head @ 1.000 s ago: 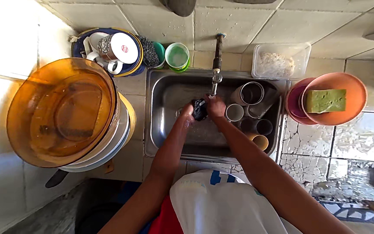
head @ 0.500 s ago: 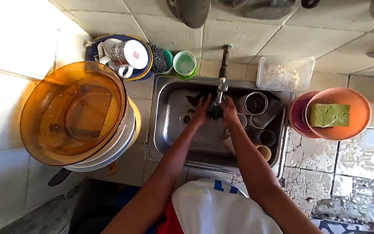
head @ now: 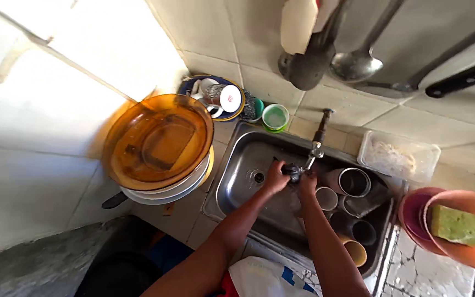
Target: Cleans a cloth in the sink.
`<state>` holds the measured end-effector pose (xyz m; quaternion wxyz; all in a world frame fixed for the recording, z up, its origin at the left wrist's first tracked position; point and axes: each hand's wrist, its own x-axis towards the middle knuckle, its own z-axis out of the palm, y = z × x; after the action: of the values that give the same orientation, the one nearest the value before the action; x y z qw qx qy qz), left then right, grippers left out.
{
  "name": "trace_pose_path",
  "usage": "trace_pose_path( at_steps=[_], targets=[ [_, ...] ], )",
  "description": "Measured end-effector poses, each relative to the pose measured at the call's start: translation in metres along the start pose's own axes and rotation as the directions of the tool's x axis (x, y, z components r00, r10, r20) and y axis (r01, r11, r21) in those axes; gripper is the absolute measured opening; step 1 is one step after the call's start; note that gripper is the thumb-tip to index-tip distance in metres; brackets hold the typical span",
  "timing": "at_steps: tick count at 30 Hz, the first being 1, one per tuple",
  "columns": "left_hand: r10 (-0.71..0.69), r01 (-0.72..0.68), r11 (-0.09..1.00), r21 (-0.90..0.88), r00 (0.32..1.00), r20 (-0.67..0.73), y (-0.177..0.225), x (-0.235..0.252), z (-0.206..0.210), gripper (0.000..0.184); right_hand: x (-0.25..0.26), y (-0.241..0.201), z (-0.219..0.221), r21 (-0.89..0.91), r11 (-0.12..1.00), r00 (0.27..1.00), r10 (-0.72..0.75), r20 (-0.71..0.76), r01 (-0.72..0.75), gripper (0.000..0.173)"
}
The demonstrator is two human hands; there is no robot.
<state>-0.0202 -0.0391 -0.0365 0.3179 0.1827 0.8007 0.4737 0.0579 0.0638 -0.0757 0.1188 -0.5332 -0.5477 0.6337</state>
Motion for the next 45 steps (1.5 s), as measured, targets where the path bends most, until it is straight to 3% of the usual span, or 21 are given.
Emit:
trace_pose_path(
  at_steps=[2, 4, 6, 8, 10, 11, 12, 14, 16, 17, 19, 20, 23, 25, 28, 31, 34, 37, 39, 42, 45],
  targets=[
    [0.041, -0.041, 0.998, -0.05, 0.999, -0.004, 0.008, -0.004, -0.005, 0.045, 0.002, 0.01, 0.016, 0.313, 0.944, 0.985, 0.056, 0.164, -0.106, 0.036],
    [0.102, -0.102, 0.989, -0.108, 0.995, -0.005, 0.003, -0.002, -0.006, 0.045, 0.003, 0.014, 0.023, 0.584, 0.769, 0.92, 0.014, 0.391, -0.26, 0.051],
    [0.149, -0.149, 0.97, -0.192, 0.989, -0.014, -0.009, 0.002, -0.007, 0.045, 0.007, 0.014, 0.026, 0.652, 0.667, 0.865, -0.022, 0.502, -0.361, 0.058],
    [0.131, -0.132, 0.967, -0.218, 0.991, -0.02, -0.023, 0.002, -0.01, 0.048, 0.008, 0.007, 0.027, 0.6, 0.74, 0.909, 0.038, 0.414, -0.304, 0.042],
    [0.092, -0.092, 0.988, -0.126, 0.996, 0.0, -0.037, -0.002, -0.015, 0.048, 0.011, 0.004, 0.025, 0.316, 0.937, 0.974, 0.083, 0.211, -0.149, 0.029],
    [0.072, -0.071, 0.996, -0.062, 0.997, 0.009, -0.045, -0.005, -0.017, 0.047, 0.012, 0.004, 0.023, 0.054, 0.996, 0.983, 0.057, 0.173, -0.067, 0.038],
    [0.052, -0.052, 0.999, -0.012, 0.999, 0.009, -0.051, -0.009, -0.018, 0.046, 0.009, 0.0, 0.021, -0.247, 0.968, 0.979, 0.018, 0.205, 0.034, 0.044],
    [0.009, -0.009, 1.0, 0.021, 1.0, -0.005, -0.058, -0.017, -0.02, 0.045, -0.008, -0.022, 0.021, -0.726, 0.646, 0.93, 0.064, 0.361, 0.237, 0.046],
    [-0.102, 0.102, 0.994, -0.025, 0.995, -0.009, -0.06, -0.017, -0.02, 0.055, -0.036, -0.068, 0.034, -0.85, 0.373, 0.875, 0.164, 0.455, 0.372, 0.046],
    [-0.159, 0.158, 0.984, -0.08, 0.987, -0.007, -0.061, -0.015, -0.019, 0.064, -0.05, -0.097, 0.044, -0.832, 0.325, 0.848, 0.138, 0.511, 0.449, 0.043],
    [-0.249, 0.253, 0.936, -0.245, 0.967, 0.045, -0.064, -0.013, -0.019, 0.082, -0.073, -0.16, 0.07, -0.705, 0.313, 0.755, -0.068, 0.652, 0.636, 0.039],
    [-0.274, 0.288, 0.907, -0.308, 0.958, 0.087, -0.065, -0.013, -0.02, 0.081, -0.081, -0.188, 0.088, -0.623, 0.285, 0.682, -0.212, 0.7, 0.729, 0.037],
    [-0.325, 0.37, 0.911, -0.182, 0.916, 0.236, -0.063, -0.014, -0.033, 0.054, -0.084, -0.263, 0.169, -0.347, 0.049, 0.317, -0.54, 0.78, 0.937, 0.032],
    [-0.397, 0.377, 0.918, 0.127, 0.871, 0.288, -0.059, -0.014, -0.039, 0.062, -0.075, -0.302, 0.235, -0.218, -0.118, 0.146, -0.439, 0.887, 0.969, 0.033],
    [-0.448, 0.305, 0.867, 0.394, 0.825, 0.346, -0.06, -0.013, -0.039, 0.057, -0.051, -0.319, 0.324, -0.171, -0.29, 0.136, -0.135, 0.981, 0.942, 0.031],
    [-0.222, 0.1, 0.95, 0.296, 0.882, 0.415, -0.066, -0.021, -0.036, 0.042, -0.036, -0.313, 0.371, -0.253, -0.375, 0.281, 0.022, 0.959, 0.892, 0.031],
    [0.16, -0.212, 0.962, 0.174, 0.949, 0.27, -0.061, -0.042, -0.034, 0.03, -0.03, -0.307, 0.391, -0.274, -0.466, 0.34, 0.062, 0.938, 0.841, 0.025],
    [0.47, -0.471, 0.882, -0.003, 0.88, 0.067, -0.046, -0.057, -0.034, 0.019, -0.038, -0.305, 0.395, -0.184, -0.592, 0.303, 0.107, 0.947, 0.784, 0.023],
    [0.611, -0.606, 0.79, -0.09, 0.791, 0.04, -0.03, -0.059, -0.042, 0.019, -0.045, -0.304, 0.396, -0.079, -0.682, 0.25, 0.157, 0.955, 0.728, 0.019],
    [0.7, -0.685, 0.709, -0.169, 0.712, 0.05, -0.004, -0.064, -0.06, 0.023, -0.049, -0.303, 0.4, 0.088, -0.763, 0.177, 0.259, 0.949, 0.641, 0.015],
    [0.699, -0.682, 0.714, -0.16, 0.706, 0.11, 0.016, -0.064, -0.067, 0.025, -0.046, -0.306, 0.396, 0.157, -0.772, 0.096, 0.272, 0.958, 0.616, 0.013]
  ],
)
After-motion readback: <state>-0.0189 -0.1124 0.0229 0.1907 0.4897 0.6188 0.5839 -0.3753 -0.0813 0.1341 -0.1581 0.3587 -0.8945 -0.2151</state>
